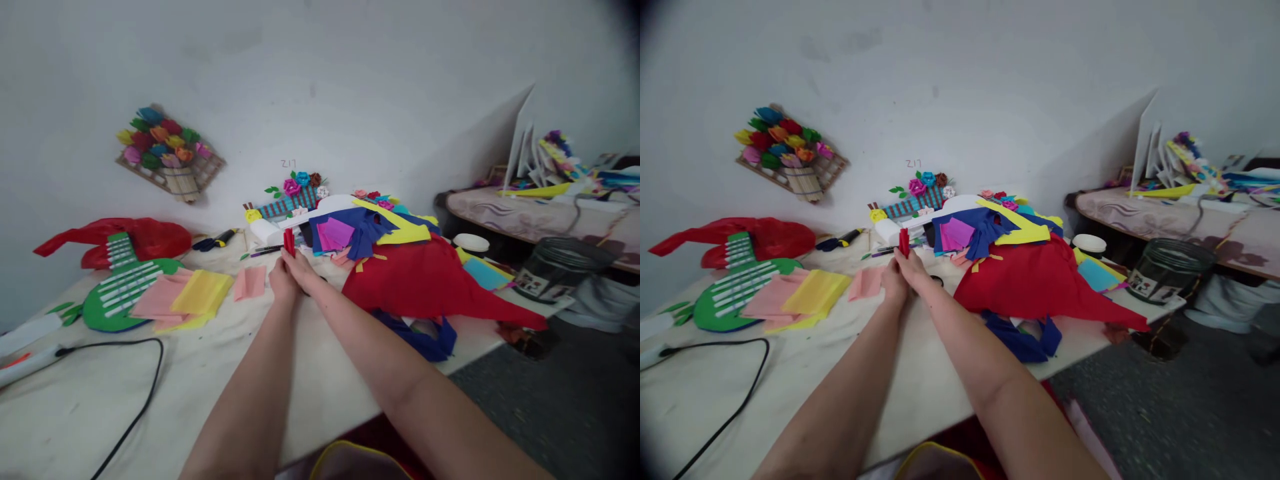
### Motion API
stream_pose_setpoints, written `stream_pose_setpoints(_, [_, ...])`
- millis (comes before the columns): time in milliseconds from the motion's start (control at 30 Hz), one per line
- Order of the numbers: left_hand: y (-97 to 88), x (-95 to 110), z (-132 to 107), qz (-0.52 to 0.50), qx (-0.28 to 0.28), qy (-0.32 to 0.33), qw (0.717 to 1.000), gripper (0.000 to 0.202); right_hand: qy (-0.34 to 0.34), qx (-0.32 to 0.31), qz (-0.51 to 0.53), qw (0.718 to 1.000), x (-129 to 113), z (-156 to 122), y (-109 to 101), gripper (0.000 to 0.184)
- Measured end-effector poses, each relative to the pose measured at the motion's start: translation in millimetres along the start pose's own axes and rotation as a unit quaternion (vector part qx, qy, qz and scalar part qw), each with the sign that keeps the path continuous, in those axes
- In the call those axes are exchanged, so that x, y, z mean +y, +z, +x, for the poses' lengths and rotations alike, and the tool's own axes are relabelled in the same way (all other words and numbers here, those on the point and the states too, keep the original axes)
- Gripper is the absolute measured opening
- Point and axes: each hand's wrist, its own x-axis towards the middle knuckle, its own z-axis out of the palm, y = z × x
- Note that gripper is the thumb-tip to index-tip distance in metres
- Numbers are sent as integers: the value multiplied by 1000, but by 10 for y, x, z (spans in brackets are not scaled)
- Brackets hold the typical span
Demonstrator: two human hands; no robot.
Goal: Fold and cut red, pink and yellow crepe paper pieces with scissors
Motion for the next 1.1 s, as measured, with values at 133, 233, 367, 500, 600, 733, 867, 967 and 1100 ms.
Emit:
stream_pose_setpoints(133, [16,15,-43,54,-28,63,996,29,61,60,-39,996,12,16,24,26])
stream_pose_setpoints(233, [66,34,-54,16,-12,87,996,33,79,117,-85,986,-1,49,-109,28])
stream_pose_setpoints(367, [132,48,-40,-76,28,51,995,37,116,191,-146,964,-112,42,-353,30])
stream_pose_setpoints(500, [160,51,-41,-108,-14,-7,994,38,106,224,-170,954,-356,-13,-452,41])
stream_pose_setpoints(600, [191,97,-87,2,-54,51,997,34,44,196,-196,960,-563,-2,-492,46])
stream_pose_setpoints(733, [303,258,-229,138,-150,230,952,33,11,156,-247,956,-693,107,-763,46])
stream_pose_setpoints(867, [483,466,-422,176,-264,365,875,55,47,198,-334,920,-572,204,-1288,42])
stream_pose_setpoints(967, [617,597,-549,216,-327,381,837,82,57,237,-397,885,-389,252,-1703,37])
stream_pose_setpoints(1100, [780,682,-636,262,-355,391,808,98,75,213,-462,858,-156,321,-2107,45])
